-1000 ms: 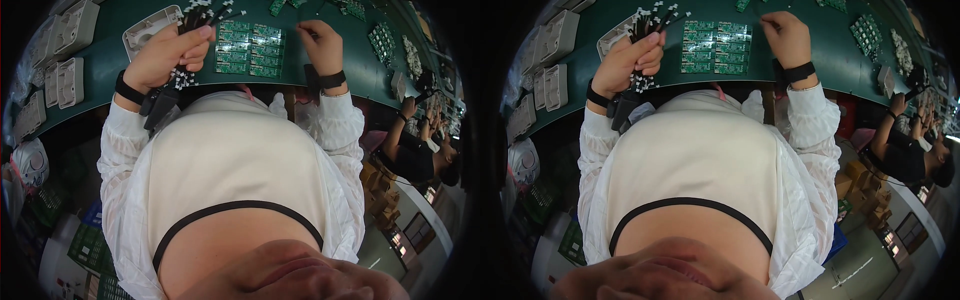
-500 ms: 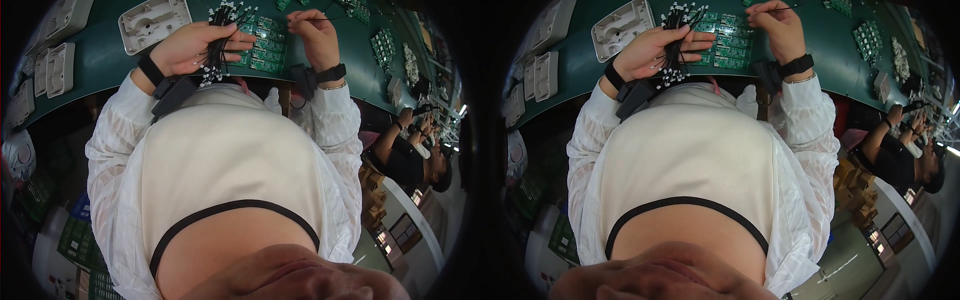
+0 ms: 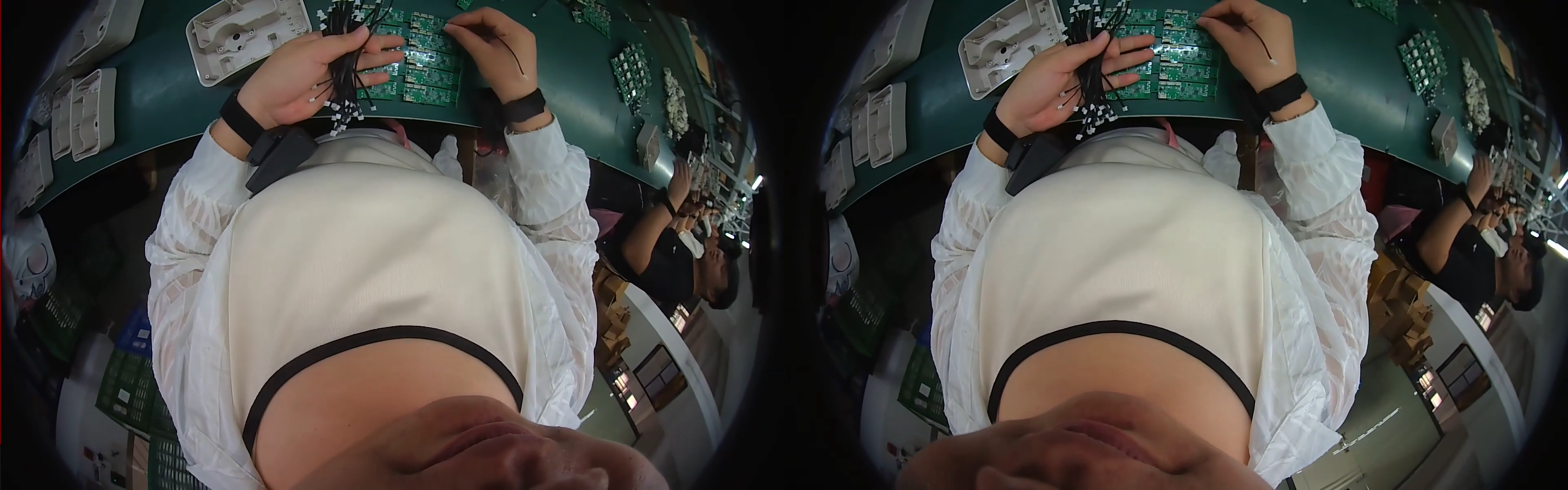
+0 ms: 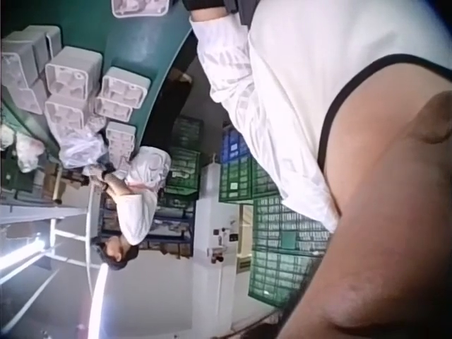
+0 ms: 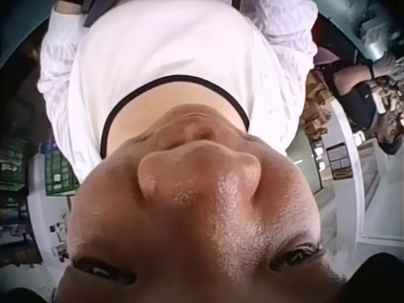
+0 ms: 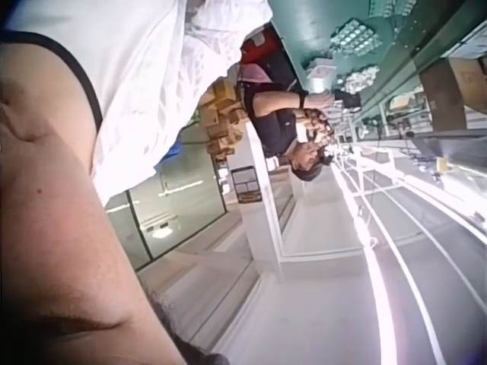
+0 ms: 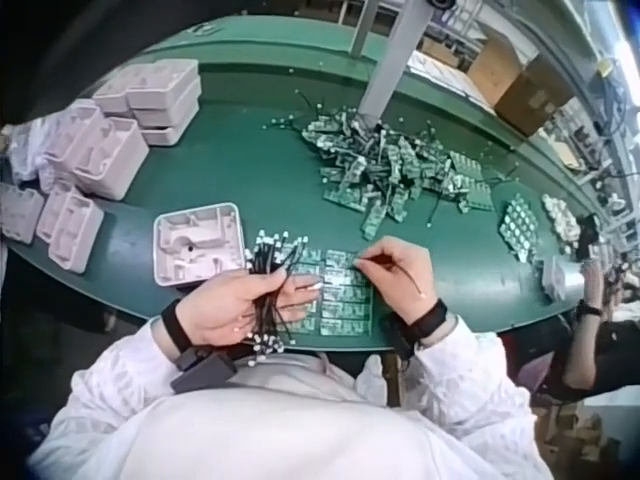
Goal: The person picks up a bundle of wires and a circuit board, connects a wire to the board, and then reviews a paper sheet. After setting the paper down, the person picks up a plastic housing, fits the circuit board and wire into it, and sets the assembly down.
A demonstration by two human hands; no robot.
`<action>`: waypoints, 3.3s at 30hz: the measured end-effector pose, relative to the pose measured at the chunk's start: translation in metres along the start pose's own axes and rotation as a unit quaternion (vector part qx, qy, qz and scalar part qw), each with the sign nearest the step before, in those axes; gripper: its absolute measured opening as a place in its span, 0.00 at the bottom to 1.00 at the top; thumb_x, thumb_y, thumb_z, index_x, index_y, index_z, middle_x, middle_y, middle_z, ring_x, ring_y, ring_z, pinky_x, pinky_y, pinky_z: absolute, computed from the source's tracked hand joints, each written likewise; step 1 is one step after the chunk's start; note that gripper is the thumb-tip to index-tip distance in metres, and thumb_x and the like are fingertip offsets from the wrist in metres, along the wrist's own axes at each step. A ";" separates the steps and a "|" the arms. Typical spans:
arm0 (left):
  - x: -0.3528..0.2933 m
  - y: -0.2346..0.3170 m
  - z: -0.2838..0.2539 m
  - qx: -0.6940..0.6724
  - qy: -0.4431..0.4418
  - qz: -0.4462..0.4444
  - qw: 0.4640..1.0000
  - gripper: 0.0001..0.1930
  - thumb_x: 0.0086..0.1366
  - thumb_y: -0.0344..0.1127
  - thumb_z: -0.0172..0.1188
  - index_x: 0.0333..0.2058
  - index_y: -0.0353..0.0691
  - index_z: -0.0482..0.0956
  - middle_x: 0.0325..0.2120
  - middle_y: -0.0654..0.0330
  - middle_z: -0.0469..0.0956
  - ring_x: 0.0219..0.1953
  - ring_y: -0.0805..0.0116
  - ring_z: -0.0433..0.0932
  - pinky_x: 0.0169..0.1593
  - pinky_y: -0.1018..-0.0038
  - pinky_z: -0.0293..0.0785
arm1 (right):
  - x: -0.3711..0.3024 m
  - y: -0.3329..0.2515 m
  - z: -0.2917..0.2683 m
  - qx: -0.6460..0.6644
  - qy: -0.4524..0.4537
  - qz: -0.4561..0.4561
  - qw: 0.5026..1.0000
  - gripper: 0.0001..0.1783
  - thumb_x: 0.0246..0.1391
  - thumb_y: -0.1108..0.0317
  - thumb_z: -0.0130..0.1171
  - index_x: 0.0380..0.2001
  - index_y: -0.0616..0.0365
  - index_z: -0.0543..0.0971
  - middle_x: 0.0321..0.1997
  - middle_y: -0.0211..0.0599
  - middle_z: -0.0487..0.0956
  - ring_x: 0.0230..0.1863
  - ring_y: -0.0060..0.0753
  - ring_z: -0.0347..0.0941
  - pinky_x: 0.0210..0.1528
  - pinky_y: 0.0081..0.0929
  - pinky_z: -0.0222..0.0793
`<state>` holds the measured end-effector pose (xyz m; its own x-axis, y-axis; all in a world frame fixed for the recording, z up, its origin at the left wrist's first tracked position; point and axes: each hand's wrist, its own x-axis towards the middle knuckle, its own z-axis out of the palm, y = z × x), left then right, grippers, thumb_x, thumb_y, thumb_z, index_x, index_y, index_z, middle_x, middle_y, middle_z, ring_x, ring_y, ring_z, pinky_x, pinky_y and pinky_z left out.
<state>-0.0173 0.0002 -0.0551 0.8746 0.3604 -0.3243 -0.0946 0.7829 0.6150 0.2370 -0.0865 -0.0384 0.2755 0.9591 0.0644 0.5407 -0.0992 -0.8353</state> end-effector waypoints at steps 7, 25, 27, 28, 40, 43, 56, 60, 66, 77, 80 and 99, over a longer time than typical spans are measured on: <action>0.001 -0.004 -0.003 -0.002 0.002 0.005 1.000 0.25 0.79 0.41 0.40 0.63 0.26 0.62 0.65 0.48 0.66 0.66 0.57 0.68 0.66 0.67 0.69 | 0.008 0.002 -0.006 -0.038 -0.037 0.001 0.999 0.03 0.53 0.77 0.66 0.31 0.64 0.82 0.26 0.29 0.81 0.28 0.15 0.74 0.31 0.17 0.71; 0.002 -0.005 -0.005 -0.016 -0.006 0.028 0.999 0.21 0.79 0.40 0.43 0.60 0.28 0.64 0.61 0.48 0.71 0.62 0.57 0.73 0.64 0.67 0.73 | 0.018 -0.026 0.000 -0.031 -0.032 -0.017 0.999 0.03 0.51 0.76 0.66 0.29 0.63 0.81 0.24 0.30 0.79 0.26 0.17 0.72 0.30 0.19 0.69; 0.002 -0.006 -0.007 -0.013 0.001 0.029 0.999 0.21 0.79 0.40 0.43 0.60 0.28 0.64 0.60 0.48 0.71 0.62 0.57 0.73 0.64 0.67 0.73 | 0.021 -0.023 0.006 -0.051 -0.040 -0.059 0.996 0.03 0.50 0.76 0.66 0.28 0.63 0.81 0.23 0.34 0.78 0.25 0.21 0.72 0.29 0.21 0.69; 0.002 -0.006 -0.007 -0.011 0.002 0.026 1.000 0.21 0.79 0.40 0.43 0.60 0.28 0.64 0.60 0.48 0.72 0.61 0.57 0.74 0.64 0.68 0.74 | 0.022 -0.023 0.006 -0.063 -0.043 -0.078 0.994 0.03 0.49 0.76 0.66 0.28 0.63 0.81 0.23 0.35 0.78 0.25 0.22 0.73 0.29 0.22 0.69; 0.003 -0.006 -0.004 -0.024 0.012 0.028 0.999 0.21 0.78 0.39 0.43 0.60 0.26 0.63 0.59 0.46 0.72 0.61 0.57 0.74 0.64 0.66 0.74 | 0.034 -0.018 0.017 0.056 -0.022 -0.339 0.939 0.04 0.45 0.75 0.64 0.27 0.62 0.80 0.26 0.48 0.79 0.27 0.51 0.77 0.30 0.37 0.71; 0.003 -0.007 -0.004 -0.024 0.008 0.029 0.999 0.21 0.78 0.39 0.43 0.61 0.26 0.63 0.59 0.46 0.72 0.61 0.57 0.74 0.65 0.66 0.73 | 0.039 -0.026 0.009 -0.146 -0.089 -0.256 0.951 0.04 0.43 0.76 0.64 0.26 0.62 0.80 0.25 0.48 0.79 0.27 0.52 0.76 0.30 0.39 0.70; 0.003 -0.010 -0.004 0.007 0.009 0.038 0.999 0.19 0.77 0.37 0.46 0.56 0.26 0.70 0.60 0.47 0.71 0.61 0.58 0.74 0.65 0.68 0.73 | 0.086 -0.056 0.006 -0.313 -0.257 -0.008 0.914 0.05 0.40 0.72 0.71 0.19 0.59 0.83 0.21 0.44 0.79 0.28 0.45 0.79 0.32 0.36 0.74; 0.000 -0.006 0.004 0.032 0.001 0.028 0.999 0.18 0.77 0.38 0.47 0.52 0.26 0.74 0.59 0.49 0.73 0.60 0.59 0.75 0.63 0.69 0.74 | 0.036 -0.044 -0.018 -0.147 -0.082 -0.223 0.960 0.06 0.42 0.73 0.70 0.24 0.61 0.82 0.23 0.44 0.80 0.28 0.41 0.80 0.32 0.34 0.75; -0.005 0.005 0.012 0.038 -0.011 0.028 0.999 0.18 0.77 0.39 0.48 0.50 0.28 0.75 0.57 0.50 0.75 0.58 0.61 0.76 0.62 0.70 0.74 | -0.011 -0.064 -0.014 -0.001 -0.229 0.064 0.971 0.10 0.55 0.67 0.68 0.38 0.59 0.81 0.38 0.27 0.83 0.35 0.18 0.78 0.33 0.14 0.69; -0.004 0.027 0.041 -0.066 -0.039 0.048 0.996 0.24 0.78 0.39 0.44 0.64 0.28 0.61 0.65 0.53 0.66 0.67 0.62 0.64 0.71 0.65 0.60 | -0.027 -0.056 0.016 0.197 -0.270 0.140 0.932 0.11 0.55 0.69 0.67 0.40 0.58 0.79 0.34 0.24 0.81 0.33 0.12 0.75 0.30 0.13 0.67; -0.005 0.026 0.044 -0.076 -0.037 0.049 0.995 0.24 0.78 0.40 0.44 0.64 0.28 0.62 0.64 0.53 0.66 0.66 0.62 0.66 0.70 0.66 0.60 | -0.027 -0.061 0.015 0.204 -0.273 0.128 0.931 0.10 0.55 0.70 0.66 0.40 0.58 0.79 0.34 0.24 0.81 0.34 0.12 0.75 0.30 0.13 0.67; -0.008 0.028 0.041 0.124 0.077 0.057 0.988 0.14 0.77 0.40 0.49 0.44 0.34 0.76 0.36 0.64 0.75 0.37 0.74 0.74 0.44 0.76 0.75 | -0.025 -0.044 -0.017 0.370 -0.391 0.183 0.823 0.05 0.56 0.78 0.63 0.37 0.61 0.80 0.39 0.34 0.79 0.36 0.21 0.76 0.30 0.16 0.71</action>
<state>-0.0074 -0.0014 -0.0062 0.7809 0.5262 -0.3365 -0.0523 0.5920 0.8043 0.2200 -0.1107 0.0059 -0.4403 0.8066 -0.3943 -0.1763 -0.5083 -0.8430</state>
